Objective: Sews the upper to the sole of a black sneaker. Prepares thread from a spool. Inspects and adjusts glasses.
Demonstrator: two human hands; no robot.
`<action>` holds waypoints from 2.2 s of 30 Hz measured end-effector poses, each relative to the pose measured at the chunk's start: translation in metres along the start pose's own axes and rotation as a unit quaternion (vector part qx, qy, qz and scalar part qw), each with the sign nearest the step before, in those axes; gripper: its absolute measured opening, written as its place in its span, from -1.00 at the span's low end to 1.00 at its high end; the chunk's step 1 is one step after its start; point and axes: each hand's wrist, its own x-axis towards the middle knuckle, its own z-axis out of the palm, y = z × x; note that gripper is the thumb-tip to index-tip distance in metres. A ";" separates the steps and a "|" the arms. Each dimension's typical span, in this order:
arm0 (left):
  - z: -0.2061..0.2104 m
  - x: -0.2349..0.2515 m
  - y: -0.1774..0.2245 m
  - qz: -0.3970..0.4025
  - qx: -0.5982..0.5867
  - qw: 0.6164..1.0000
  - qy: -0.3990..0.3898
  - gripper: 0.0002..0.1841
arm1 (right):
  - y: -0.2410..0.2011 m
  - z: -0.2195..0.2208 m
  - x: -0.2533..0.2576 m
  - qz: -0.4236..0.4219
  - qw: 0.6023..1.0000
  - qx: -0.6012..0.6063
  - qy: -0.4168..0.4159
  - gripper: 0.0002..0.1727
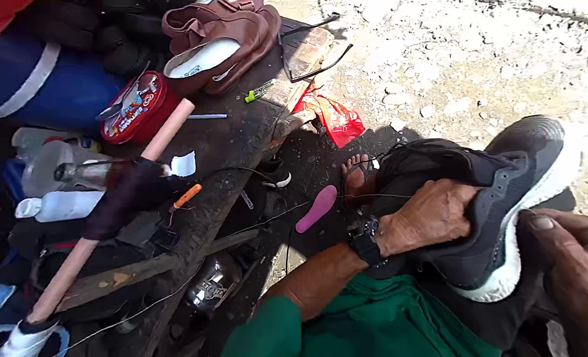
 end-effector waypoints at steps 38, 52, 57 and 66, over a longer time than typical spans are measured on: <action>0.024 -0.009 0.021 -0.204 -0.212 0.955 0.033 -0.81 | 0.002 -0.006 -0.019 -0.022 0.987 -0.159 0.017 -0.74; 0.024 -0.009 0.018 -0.202 -0.214 0.955 0.038 -0.80 | -0.002 -0.008 -0.014 -0.021 0.985 -0.172 0.002 -0.75; 0.025 -0.009 0.018 -0.198 -0.213 0.956 0.041 -0.81 | -0.004 -0.010 -0.013 -0.021 0.984 -0.176 -0.007 -0.75; 0.026 -0.008 0.018 -0.194 -0.212 0.957 0.038 -0.84 | -0.015 -0.016 -0.003 -0.031 0.963 -0.264 -0.040 -0.75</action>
